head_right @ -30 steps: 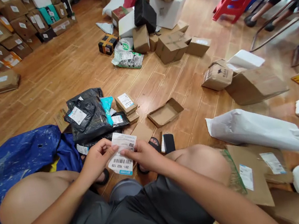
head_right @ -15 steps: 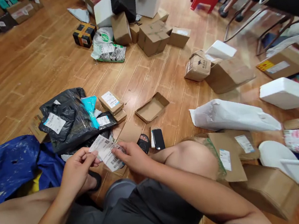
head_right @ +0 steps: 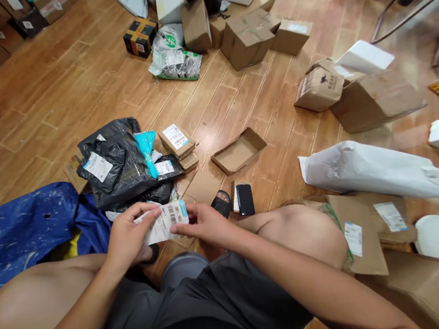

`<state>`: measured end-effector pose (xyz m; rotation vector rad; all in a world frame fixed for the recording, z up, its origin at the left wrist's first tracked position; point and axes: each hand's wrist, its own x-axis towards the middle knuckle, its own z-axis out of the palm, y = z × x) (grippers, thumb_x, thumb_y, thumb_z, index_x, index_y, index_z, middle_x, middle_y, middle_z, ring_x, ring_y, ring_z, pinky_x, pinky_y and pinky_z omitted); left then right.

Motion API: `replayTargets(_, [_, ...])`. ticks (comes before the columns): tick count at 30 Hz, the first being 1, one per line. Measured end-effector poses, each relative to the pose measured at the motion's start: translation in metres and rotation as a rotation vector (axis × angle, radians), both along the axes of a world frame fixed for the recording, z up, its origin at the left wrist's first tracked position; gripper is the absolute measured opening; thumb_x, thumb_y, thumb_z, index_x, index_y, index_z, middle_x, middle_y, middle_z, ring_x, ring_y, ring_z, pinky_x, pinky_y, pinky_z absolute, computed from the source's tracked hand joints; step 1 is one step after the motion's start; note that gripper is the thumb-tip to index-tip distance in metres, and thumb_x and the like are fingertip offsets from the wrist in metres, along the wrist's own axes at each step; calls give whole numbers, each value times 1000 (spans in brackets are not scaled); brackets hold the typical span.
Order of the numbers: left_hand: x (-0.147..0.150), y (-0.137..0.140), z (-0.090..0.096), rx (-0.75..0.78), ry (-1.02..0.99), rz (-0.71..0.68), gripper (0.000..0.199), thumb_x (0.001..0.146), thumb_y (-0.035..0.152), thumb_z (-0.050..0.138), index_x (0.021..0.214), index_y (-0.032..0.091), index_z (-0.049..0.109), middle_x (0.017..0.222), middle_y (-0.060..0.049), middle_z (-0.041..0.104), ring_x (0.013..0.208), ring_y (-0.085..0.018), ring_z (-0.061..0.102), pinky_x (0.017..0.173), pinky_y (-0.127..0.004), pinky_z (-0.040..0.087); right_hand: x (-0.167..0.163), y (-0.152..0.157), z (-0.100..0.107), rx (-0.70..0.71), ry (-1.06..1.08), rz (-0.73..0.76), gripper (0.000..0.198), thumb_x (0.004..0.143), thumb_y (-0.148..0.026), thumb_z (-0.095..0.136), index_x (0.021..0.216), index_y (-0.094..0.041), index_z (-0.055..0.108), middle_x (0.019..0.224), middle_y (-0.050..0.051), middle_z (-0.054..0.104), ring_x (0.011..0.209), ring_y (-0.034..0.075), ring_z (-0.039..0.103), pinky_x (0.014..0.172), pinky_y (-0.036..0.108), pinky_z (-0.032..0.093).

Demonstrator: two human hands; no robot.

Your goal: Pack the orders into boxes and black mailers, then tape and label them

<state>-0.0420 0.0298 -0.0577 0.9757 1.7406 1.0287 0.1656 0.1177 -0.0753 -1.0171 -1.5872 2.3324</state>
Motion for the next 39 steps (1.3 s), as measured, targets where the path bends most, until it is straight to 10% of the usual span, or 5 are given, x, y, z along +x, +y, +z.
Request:
replayTargets(5, [-3,-2,2,-7,-252,172,36,87,53,83,93,20,72,81,-1,77,68,-16,67,59,-23,51,-3,4,7,-47,40,-108,60,89,-77,75,88,-17,73,80,6,76,65,15,63,64,27,50])
replayTargets(12, [-4,-2,4,-173,-475,-16,47,76,47,94,107,18,73,91,-4,80,76,-19,74,69,-27,57,1,4,7,100,-6,68,63,97,-77,64,74,-18,69,64,1,64,55,12,51,54,25,39])
replayTargets(21, [-8,-7,13,-240,-442,17,45,74,51,95,99,17,80,92,-6,83,76,-20,74,67,-27,56,-2,6,11,29,105,-131,46,92,-63,79,97,-18,75,83,3,73,64,12,61,61,25,49])
replayTargets(39, [-5,-7,9,-212,-549,-24,57,76,47,96,120,18,74,99,-8,81,83,-21,76,76,-31,59,-4,9,17,-78,75,-144,31,83,-47,82,82,-19,67,67,-3,62,56,10,52,53,22,39])
